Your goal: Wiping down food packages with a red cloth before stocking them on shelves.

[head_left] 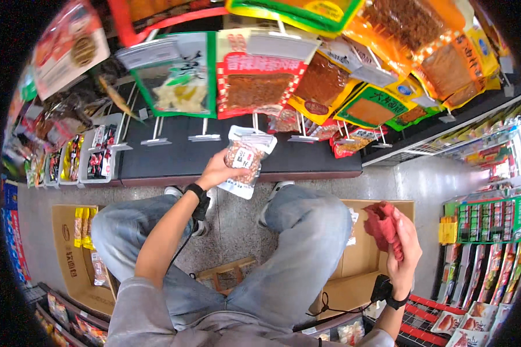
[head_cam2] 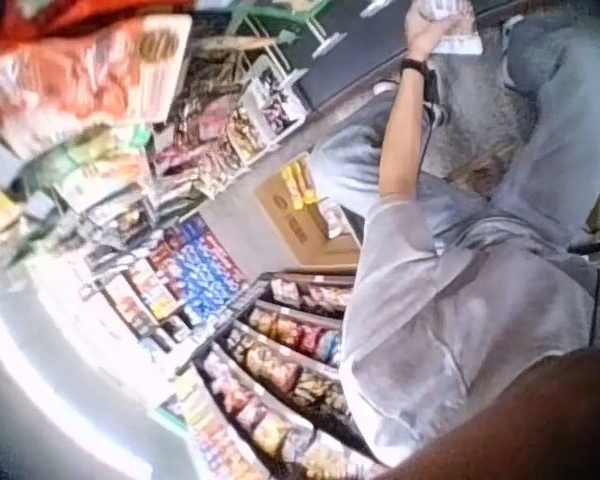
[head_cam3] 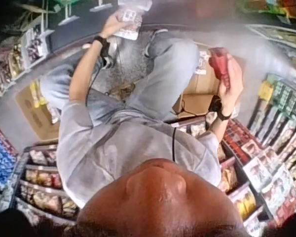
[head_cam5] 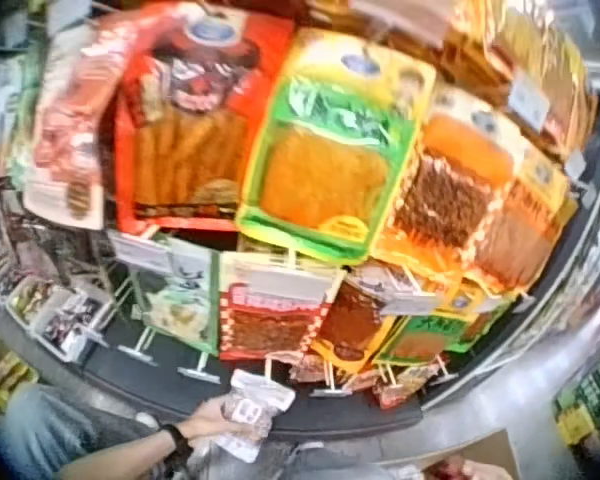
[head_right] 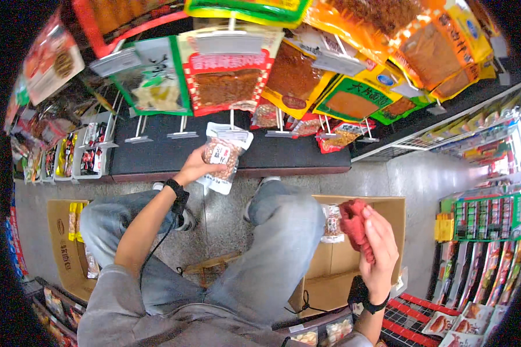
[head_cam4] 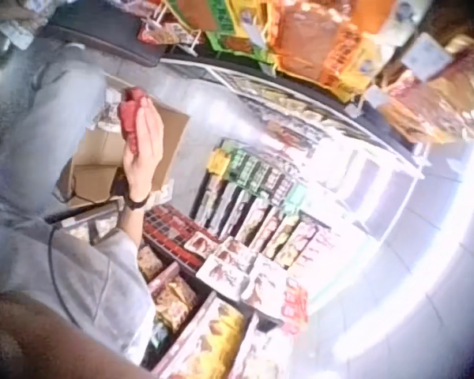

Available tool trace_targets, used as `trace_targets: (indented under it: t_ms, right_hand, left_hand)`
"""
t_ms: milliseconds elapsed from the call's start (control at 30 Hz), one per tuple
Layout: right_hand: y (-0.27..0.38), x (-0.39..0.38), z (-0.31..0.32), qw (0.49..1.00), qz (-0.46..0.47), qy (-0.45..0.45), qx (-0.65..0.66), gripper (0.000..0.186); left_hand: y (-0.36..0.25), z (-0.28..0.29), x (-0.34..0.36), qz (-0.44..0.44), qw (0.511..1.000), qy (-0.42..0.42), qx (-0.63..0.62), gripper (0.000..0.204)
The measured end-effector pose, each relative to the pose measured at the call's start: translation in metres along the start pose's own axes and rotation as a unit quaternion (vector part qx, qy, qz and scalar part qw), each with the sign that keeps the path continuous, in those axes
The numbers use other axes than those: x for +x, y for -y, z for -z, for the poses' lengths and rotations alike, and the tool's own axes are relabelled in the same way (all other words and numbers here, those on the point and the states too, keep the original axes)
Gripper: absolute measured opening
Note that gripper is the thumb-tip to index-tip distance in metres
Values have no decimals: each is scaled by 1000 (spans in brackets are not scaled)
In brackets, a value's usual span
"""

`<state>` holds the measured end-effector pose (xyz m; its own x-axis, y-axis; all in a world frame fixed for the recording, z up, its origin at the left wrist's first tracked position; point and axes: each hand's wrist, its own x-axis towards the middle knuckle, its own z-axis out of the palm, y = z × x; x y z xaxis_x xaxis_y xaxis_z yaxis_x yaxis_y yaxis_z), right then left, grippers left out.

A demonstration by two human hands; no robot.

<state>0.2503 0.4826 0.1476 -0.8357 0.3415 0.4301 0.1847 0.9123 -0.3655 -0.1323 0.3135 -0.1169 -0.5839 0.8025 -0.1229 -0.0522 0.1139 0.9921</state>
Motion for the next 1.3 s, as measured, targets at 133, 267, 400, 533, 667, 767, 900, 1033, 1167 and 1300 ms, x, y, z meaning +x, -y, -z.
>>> trace_targets:
  t_ms: [133,267,400,533,667,767,900,1033,1167,1300]
  right_hand:
    - [58,-1,-23,981,-71,-40,175,47]
    - [89,4,-79,960,-169,-32,222,48]
    - [122,25,-131,956,-147,-99,232,46]
    - [168,17,-172,942,-103,27,318,51]
    - [166,17,-178,978,27,45,202,57]
    - [174,21,-173,894,-144,56,420,59]
    - [177,5,-166,801,-231,17,552,61]
    - [194,-23,-181,777,-280,-2,564,59]
    - [227,-51,-194,829,-245,120,489,80]
    - [234,-25,-205,899,-116,101,410,80]
  left_hand:
    - [-16,20,-50,68,991,37,110,61]
    - [-33,15,-107,60,988,79,119,65]
    - [-53,-6,-155,19,996,90,14,72]
    - [-78,-31,-200,22,989,89,-114,70]
    - [-89,-55,-223,-100,980,10,-172,75]
    - [-101,-56,-234,-141,990,-7,-14,73]
    - [-128,-56,-238,-54,934,113,-334,76]
    - [-132,-63,-247,-92,993,-18,-76,71]
    - [-113,-53,-231,-157,942,-125,-270,60]
    - [-114,-33,-247,-165,963,-104,-184,56]
